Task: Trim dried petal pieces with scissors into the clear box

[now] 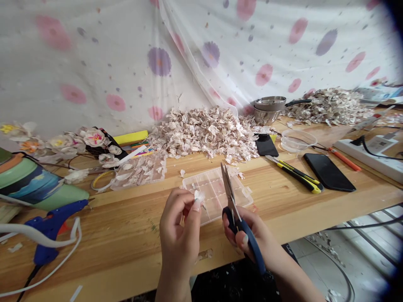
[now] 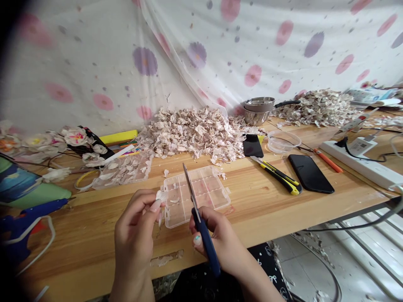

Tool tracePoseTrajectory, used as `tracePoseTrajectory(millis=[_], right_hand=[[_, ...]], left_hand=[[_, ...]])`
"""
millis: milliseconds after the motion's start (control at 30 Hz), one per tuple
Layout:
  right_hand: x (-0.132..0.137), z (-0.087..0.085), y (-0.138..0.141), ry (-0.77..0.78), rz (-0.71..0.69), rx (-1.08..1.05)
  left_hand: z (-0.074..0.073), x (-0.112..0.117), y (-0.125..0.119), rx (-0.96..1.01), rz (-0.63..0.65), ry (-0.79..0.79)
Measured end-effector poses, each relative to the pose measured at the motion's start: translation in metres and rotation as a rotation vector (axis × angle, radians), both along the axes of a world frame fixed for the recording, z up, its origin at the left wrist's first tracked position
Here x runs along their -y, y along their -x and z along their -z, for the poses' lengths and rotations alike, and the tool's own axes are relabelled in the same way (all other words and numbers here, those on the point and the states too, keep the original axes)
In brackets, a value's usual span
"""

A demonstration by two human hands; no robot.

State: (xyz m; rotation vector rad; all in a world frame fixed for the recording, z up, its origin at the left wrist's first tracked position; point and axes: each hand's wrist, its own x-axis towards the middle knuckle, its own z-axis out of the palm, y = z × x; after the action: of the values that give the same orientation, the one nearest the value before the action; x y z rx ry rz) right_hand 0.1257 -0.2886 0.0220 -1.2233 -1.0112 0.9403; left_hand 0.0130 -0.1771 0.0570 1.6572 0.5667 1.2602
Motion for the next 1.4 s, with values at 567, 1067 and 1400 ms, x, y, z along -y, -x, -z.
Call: tracePoseTrajectory(millis=[567,1067,1400], right_hand=[[-0.001,-0.01,0.011,0.071,-0.079,0.239],[0.0,-0.014,0.009,0.089,-0.131,0.206],[-0.001,-0.013,0.007,0.084,-0.153,0.162]], left_hand=[[-0.006,0.008,0.002,-0.002,0.017,0.019],[-0.003,0.006,0.003,-0.053,-0.004,-0.154],[-0.002,0.007,0.002,-0.06,0.012,-0.162]])
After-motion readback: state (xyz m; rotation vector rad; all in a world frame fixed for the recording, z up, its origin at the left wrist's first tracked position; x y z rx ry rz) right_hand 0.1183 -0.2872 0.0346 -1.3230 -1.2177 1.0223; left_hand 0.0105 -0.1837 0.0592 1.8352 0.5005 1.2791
